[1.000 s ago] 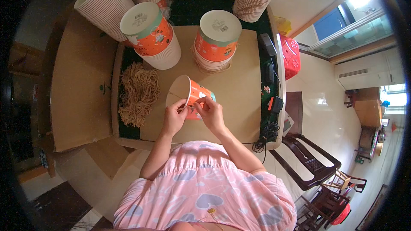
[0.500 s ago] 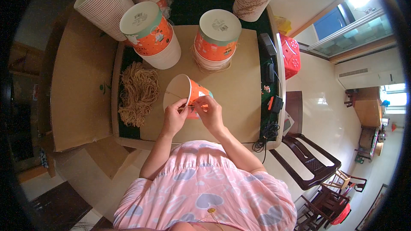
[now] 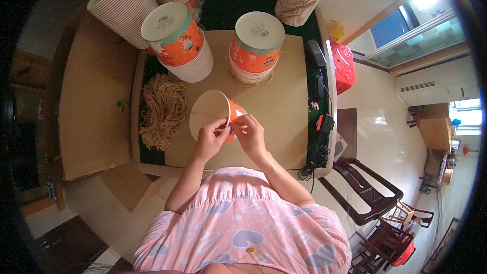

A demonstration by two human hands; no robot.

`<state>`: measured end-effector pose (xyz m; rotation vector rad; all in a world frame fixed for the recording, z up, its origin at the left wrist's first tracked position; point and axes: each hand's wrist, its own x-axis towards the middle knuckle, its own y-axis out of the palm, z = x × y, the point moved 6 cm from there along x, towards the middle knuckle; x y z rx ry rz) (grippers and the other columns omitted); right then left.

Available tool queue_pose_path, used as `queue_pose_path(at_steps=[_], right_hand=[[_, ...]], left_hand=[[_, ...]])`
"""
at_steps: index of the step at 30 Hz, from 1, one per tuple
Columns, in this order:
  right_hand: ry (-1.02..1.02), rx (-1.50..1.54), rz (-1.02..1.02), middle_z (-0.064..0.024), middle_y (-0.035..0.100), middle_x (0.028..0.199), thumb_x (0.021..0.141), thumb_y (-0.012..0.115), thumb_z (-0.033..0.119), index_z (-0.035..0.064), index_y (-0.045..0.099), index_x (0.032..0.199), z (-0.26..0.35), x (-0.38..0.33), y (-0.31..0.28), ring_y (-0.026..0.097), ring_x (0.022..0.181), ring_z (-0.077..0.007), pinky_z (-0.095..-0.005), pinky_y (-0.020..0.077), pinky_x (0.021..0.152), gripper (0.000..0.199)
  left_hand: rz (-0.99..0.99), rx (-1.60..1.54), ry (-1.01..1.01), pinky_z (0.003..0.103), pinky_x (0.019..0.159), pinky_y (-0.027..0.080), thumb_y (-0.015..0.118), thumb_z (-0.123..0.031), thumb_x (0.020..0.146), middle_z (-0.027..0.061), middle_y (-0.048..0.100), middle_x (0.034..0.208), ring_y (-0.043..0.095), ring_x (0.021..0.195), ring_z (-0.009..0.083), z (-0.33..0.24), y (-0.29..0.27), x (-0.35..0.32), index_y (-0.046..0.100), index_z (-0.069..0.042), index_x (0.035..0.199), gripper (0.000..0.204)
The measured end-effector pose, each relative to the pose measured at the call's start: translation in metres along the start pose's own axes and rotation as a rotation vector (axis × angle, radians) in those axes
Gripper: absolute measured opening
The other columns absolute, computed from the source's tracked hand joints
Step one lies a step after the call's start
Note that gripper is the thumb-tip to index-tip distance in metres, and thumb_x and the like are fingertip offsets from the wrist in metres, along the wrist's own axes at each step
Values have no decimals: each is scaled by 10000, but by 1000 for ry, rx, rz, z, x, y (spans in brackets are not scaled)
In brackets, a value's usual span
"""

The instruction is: The recorder is taking individual paper cups from stacks and securing each one with a rubber band.

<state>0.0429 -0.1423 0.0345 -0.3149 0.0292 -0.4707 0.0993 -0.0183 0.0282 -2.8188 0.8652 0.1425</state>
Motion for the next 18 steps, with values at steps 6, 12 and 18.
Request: queue_pose_path(at_steps=[6,12,18], right_hand=[[17,-2,-19,-51,619,852,811,654,29,25,623,874,-17,-6,-4,615,769,-132,-258,510,615,71],[95,-5,-13,-90,613,871,808,643,8,16,616,900,-43,-16,-5,635,793,-185,-281,544,676,96],[-105,-126,-31,-117,585,947,802,638,15,42,616,937,-18,-9,-20,622,793,-237,-315,520,669,140]], left_hand=[[22,-35,-5,270,632,511,574,-54,850,122,679,789,665,721,146,13,6,4,637,14,1019,192],[26,160,-19,259,638,513,586,-18,828,93,683,767,662,721,139,17,14,7,649,17,898,100],[-18,176,1,272,659,523,621,-27,816,106,689,784,675,743,165,32,15,8,652,6,881,80]])
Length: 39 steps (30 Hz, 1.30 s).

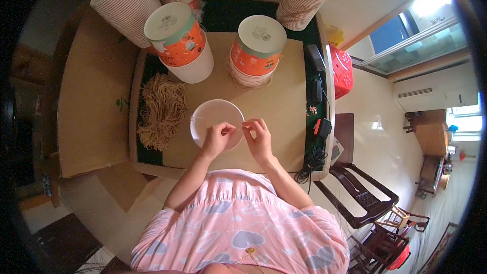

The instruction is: The recorder is taking individual paper cups from stacks and securing each one with a rubber band.

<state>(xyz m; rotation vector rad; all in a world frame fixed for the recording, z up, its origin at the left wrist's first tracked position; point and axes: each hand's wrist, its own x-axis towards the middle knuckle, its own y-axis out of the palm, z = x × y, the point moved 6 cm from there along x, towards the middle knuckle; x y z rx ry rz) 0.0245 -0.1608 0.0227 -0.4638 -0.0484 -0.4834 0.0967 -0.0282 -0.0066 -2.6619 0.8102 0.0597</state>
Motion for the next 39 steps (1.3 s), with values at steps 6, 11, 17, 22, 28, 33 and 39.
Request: queue_pose_path(at_steps=[6,11,17,22,28,33,39], right_hand=[[-59,-132,251,-117,565,851,767,652,26,58,637,894,4,18,15,598,718,-261,-332,507,639,132],[137,108,202,-61,559,762,779,669,32,28,642,862,-8,23,15,606,707,-148,-252,478,616,87],[352,456,209,-53,632,806,852,625,52,-3,622,884,-23,15,23,609,728,-105,-227,484,659,64],[341,455,229,-29,641,818,860,615,42,-11,611,899,-19,18,17,597,761,-85,-220,481,697,66],[212,189,218,-25,602,783,821,650,53,27,651,867,-15,23,1,578,710,-105,-241,473,662,52],[146,36,236,-46,547,755,787,673,58,61,685,846,-15,20,5,558,675,-143,-268,467,634,60],[185,127,202,-71,575,799,788,671,70,56,687,868,-21,20,12,573,695,-160,-284,474,639,82]], left_hand=[[-57,-49,26,279,654,517,627,-31,811,134,683,800,678,744,199,-5,-5,3,652,4,911,109],[-77,-142,21,255,688,517,636,-30,819,78,684,765,652,753,120,8,-2,5,660,6,936,125],[44,-164,-30,238,616,476,634,-18,817,26,634,698,562,665,74,1,9,6,666,22,852,61],[35,-96,17,229,608,473,604,-37,845,21,642,722,563,651,73,7,6,2,674,20,865,93],[-158,3,-96,326,641,521,537,-67,890,174,654,842,646,672,219,5,-39,1,617,28,1075,223],[-233,452,337,387,883,429,611,61,690,121,534,1037,494,1041,308,-40,-31,-7,516,-50,1037,377],[31,7,140,355,752,494,680,-53,759,112,617,883,618,822,272,-1,14,-1,490,-37,1015,319]])
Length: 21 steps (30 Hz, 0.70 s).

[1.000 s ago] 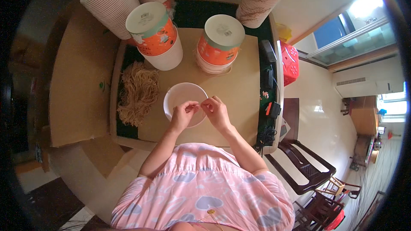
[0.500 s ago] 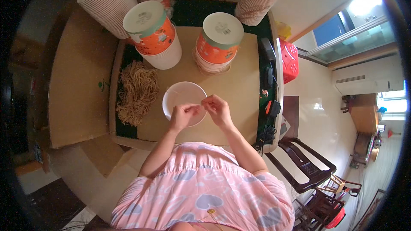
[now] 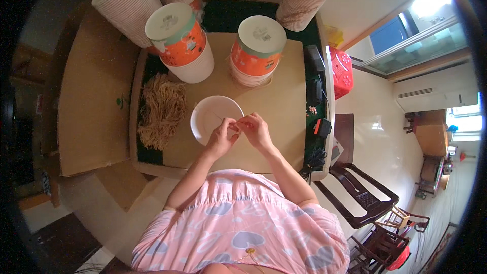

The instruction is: The recorder is taking individual paper cups from stacks and securing each one with a rubber band.

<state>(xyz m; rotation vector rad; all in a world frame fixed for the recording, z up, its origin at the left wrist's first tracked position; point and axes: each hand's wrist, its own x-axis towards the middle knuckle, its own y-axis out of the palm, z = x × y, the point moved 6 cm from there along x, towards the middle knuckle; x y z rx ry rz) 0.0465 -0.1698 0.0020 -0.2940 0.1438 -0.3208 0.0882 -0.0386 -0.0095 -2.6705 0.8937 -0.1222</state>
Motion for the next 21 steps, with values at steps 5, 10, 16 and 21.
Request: queue_pose_path(at_steps=[5,10,16,21], right_hand=[[2,-128,46,-90,579,807,790,674,96,46,683,866,-2,-1,-1,580,696,-189,-296,478,643,91],[-9,-157,71,-93,578,800,788,672,88,53,685,865,1,-1,1,574,683,-195,-301,476,638,85],[-14,-145,71,-89,569,773,792,664,93,58,687,850,-1,3,1,572,664,-199,-311,474,618,72],[-30,-228,79,-93,562,758,784,655,109,72,688,843,3,6,3,577,668,-218,-330,475,617,77]], left_hand=[[-18,-7,-28,340,652,500,650,-57,799,108,608,795,627,718,257,11,-1,3,468,-38,982,259],[-48,5,26,379,603,477,584,23,784,142,569,738,603,693,306,13,-11,4,453,-23,910,188],[68,174,101,377,594,478,592,28,740,102,533,752,583,693,293,-7,-19,-1,519,-41,781,109],[86,475,278,350,592,496,641,-128,757,57,511,772,585,725,229,-30,-23,-12,680,-180,828,96]])
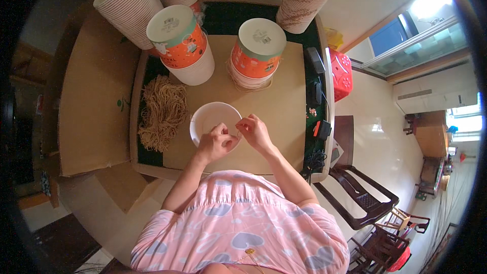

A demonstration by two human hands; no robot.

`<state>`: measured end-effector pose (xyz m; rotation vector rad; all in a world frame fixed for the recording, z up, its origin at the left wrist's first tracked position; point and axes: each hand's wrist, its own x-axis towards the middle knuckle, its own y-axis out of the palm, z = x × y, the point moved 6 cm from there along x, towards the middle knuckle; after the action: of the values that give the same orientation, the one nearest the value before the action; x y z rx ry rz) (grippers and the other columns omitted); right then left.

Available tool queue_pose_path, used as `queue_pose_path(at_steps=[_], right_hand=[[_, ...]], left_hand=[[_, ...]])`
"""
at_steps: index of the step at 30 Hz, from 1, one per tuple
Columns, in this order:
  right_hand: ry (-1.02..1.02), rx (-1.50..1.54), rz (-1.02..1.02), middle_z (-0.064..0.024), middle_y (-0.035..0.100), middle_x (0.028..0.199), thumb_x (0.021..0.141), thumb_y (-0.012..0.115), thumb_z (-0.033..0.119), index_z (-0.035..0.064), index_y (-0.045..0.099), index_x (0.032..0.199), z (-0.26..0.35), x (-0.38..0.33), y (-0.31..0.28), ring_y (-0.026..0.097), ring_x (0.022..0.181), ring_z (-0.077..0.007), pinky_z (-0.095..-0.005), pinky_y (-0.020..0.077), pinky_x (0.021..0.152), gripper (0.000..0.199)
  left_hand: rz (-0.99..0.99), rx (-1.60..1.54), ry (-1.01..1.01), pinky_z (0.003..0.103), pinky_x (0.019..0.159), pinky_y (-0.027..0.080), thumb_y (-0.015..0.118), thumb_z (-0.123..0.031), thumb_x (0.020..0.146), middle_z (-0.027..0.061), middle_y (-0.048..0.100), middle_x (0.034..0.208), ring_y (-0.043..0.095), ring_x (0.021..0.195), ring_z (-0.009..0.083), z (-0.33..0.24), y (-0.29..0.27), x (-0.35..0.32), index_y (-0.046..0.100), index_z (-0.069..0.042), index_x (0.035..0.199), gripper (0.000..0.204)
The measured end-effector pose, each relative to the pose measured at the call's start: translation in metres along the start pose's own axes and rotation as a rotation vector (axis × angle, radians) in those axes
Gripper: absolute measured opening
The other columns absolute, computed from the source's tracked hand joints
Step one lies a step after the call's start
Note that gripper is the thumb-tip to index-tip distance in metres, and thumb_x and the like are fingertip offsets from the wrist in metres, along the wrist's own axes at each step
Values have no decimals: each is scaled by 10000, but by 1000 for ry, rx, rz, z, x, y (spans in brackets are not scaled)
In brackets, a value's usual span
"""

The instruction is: The recorder is taking individual paper cups from stacks and securing each one with a rubber band.

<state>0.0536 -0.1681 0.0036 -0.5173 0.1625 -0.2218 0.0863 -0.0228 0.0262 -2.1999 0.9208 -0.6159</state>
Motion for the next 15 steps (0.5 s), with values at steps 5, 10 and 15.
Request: queue_pose_path(at_steps=[5,10,15], right_hand=[[14,-74,47,-102,561,758,773,648,122,79,686,822,-1,1,6,580,684,-242,-351,480,635,76],[-1,-53,50,-93,545,745,773,654,124,80,690,831,0,0,8,566,673,-224,-335,470,621,81],[-7,-57,15,-73,539,745,768,670,111,77,695,840,-5,-3,14,550,668,-194,-314,458,608,84]], left_hand=[[32,94,-24,342,591,504,604,-163,801,53,510,780,589,731,221,4,6,1,686,-234,910,154],[78,200,-17,369,601,512,572,-167,826,63,522,795,606,763,228,8,18,0,669,-174,912,130],[-102,-112,-118,352,596,509,639,-128,802,80,593,835,626,738,218,10,18,3,643,-83,865,78]])
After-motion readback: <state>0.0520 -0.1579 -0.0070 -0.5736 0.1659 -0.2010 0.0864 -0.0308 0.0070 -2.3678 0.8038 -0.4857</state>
